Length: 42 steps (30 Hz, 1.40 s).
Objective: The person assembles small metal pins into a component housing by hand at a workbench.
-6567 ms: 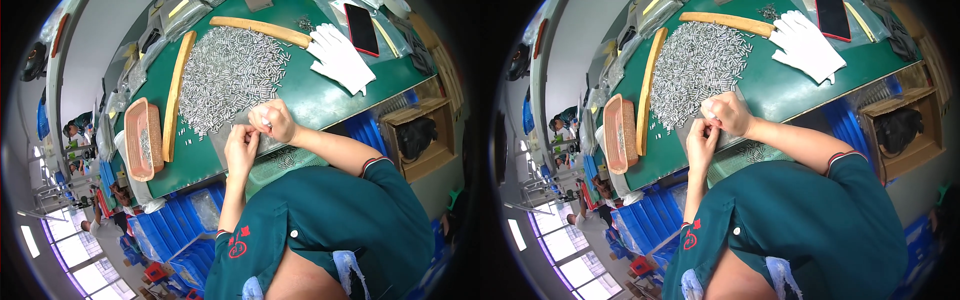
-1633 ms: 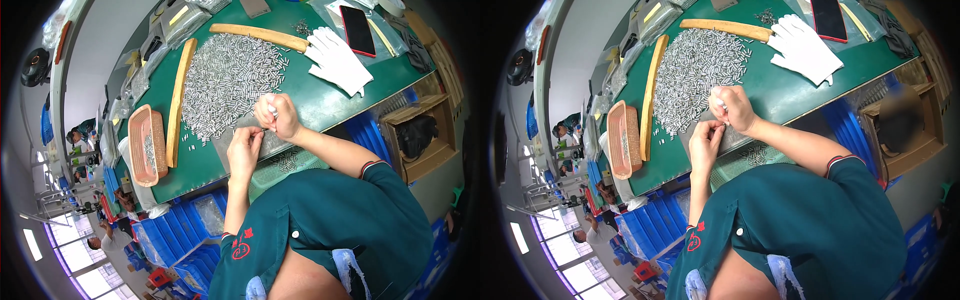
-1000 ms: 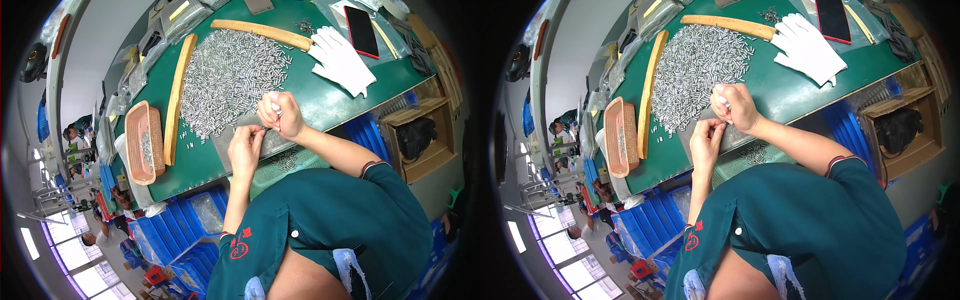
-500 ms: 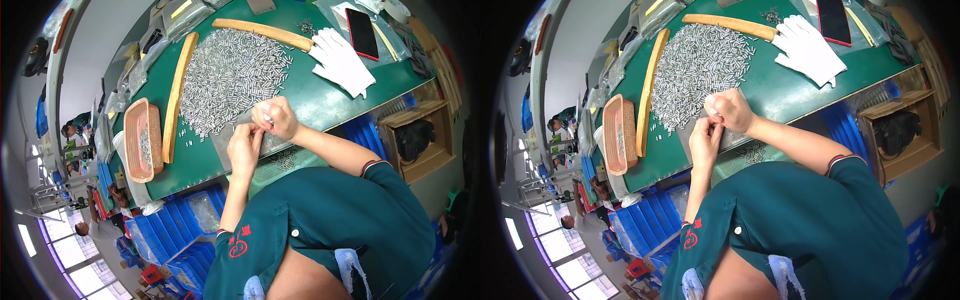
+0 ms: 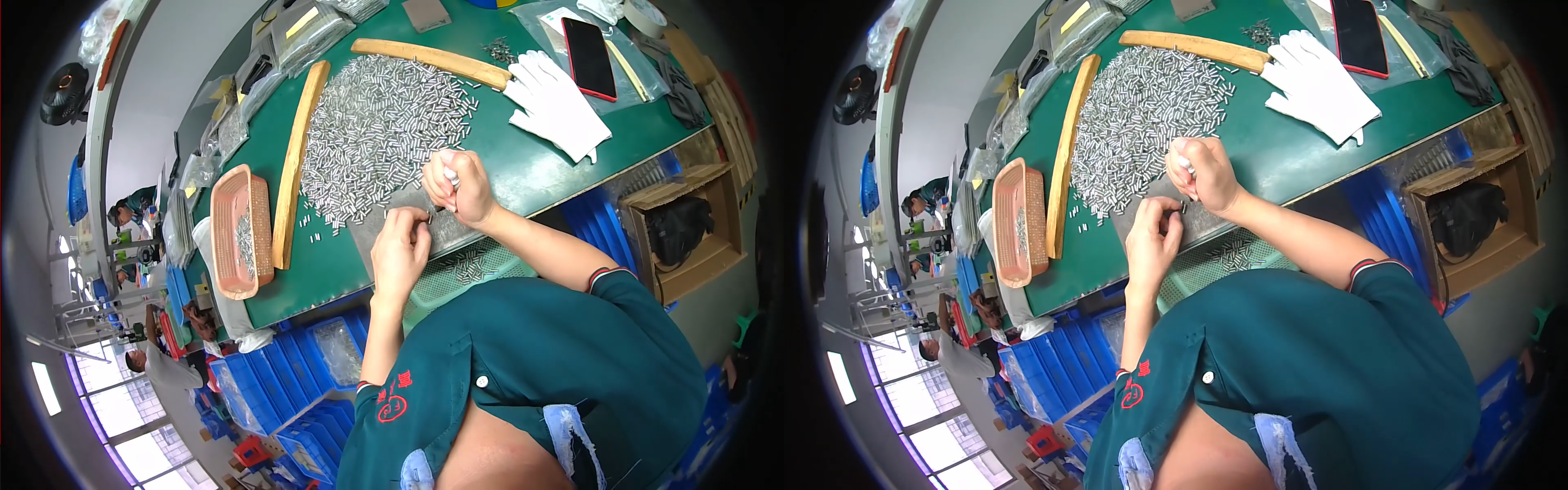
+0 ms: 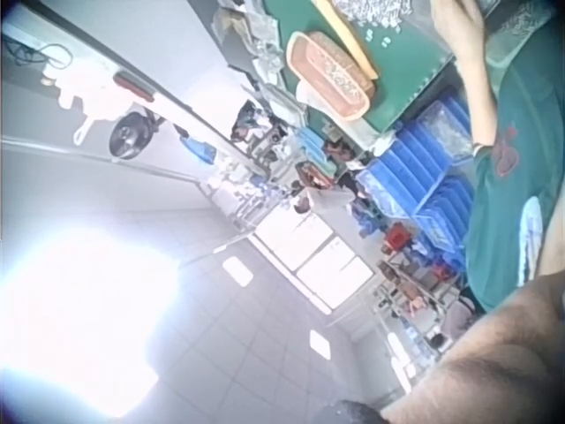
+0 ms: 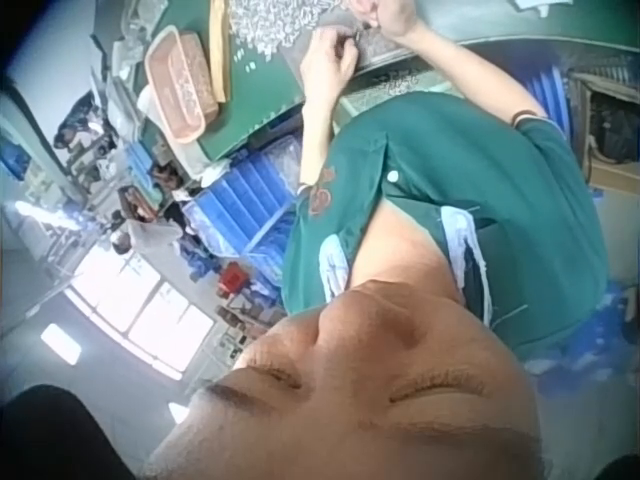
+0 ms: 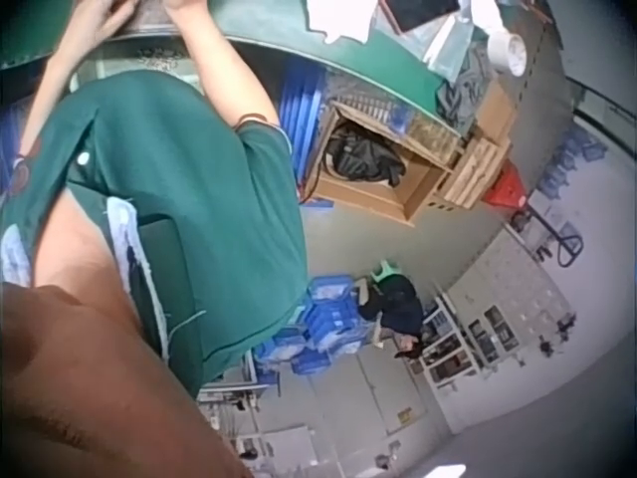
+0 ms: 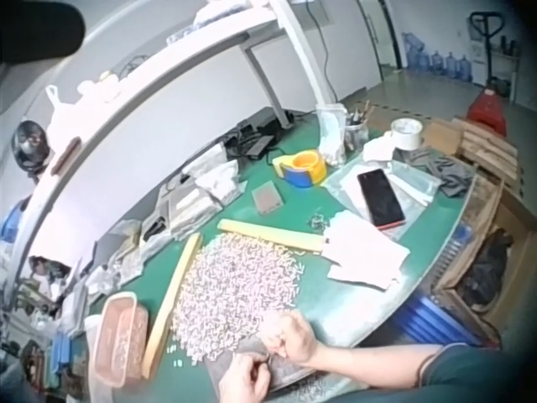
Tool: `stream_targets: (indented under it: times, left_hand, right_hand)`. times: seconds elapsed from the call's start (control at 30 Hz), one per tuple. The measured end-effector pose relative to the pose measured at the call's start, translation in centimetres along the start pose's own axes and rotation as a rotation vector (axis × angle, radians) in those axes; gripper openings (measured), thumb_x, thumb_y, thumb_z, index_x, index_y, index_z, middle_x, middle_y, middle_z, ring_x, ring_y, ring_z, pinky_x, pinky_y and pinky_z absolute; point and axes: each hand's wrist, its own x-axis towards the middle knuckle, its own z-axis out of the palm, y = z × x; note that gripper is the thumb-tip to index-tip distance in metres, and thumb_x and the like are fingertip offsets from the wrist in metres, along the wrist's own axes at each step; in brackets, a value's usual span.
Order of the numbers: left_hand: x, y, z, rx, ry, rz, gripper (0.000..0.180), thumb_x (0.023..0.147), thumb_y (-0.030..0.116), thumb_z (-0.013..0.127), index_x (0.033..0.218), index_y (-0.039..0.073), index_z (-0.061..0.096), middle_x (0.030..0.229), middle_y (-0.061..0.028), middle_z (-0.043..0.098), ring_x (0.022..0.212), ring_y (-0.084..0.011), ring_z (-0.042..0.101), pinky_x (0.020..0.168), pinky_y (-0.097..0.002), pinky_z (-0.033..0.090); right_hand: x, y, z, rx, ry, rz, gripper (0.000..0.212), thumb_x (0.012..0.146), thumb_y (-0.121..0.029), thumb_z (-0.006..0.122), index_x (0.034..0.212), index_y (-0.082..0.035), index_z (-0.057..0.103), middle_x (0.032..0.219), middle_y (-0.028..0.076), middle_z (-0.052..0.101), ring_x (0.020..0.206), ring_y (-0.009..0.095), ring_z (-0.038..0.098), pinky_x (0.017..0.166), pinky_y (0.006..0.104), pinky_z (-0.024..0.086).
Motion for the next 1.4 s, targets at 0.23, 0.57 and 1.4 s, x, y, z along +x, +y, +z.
stream_targets:
  times: [0.23,0.57,1.4]
  left_hand:
    - [0.1,-0.3,0.5,0.068,0.068,-0.068,0.012,0.077,0.010,0.062,0.088,0.006,0.057,0.076,-0.0060,0.055,0.059,-0.0177,0.055,0.059,-0.0309,0.045]
    - [0.2,-0.6,0.6,-0.019,0.063,-0.059,0.008,0.077,0.010,0.064,0.082,0.007,0.060,0.073,-0.0045,0.053,0.056,-0.0152,0.052,0.057,-0.0291,0.044]
    - [0.1,-1.3,1.2,-0.062,0.082,-0.060,0.010,0.076,0.010,0.066,0.081,0.006,0.059,0.070,-0.0053,0.051,0.054,-0.0161,0.049,0.055,-0.0294,0.042]
  right_hand:
    - [-0.1,-0.1,0.3,0.014,-0.031,0.040,0.042,0.089,-0.024,0.033,0.050,-0.007,0.034,0.042,0.002,0.033,0.034,0.008,0.025,0.035,0.0233,0.021]
    - [-0.3,-0.2,0.4,0.048,-0.024,0.073,0.041,0.088,-0.024,0.033,0.051,-0.007,0.034,0.042,0.001,0.033,0.034,0.007,0.025,0.034,0.0234,0.021]
    - [-0.2,0.0,0.2,0.066,-0.093,0.096,0.043,0.088,-0.024,0.033,0.050,-0.007,0.034,0.042,0.001,0.032,0.034,0.007,0.024,0.034,0.0229,0.021]
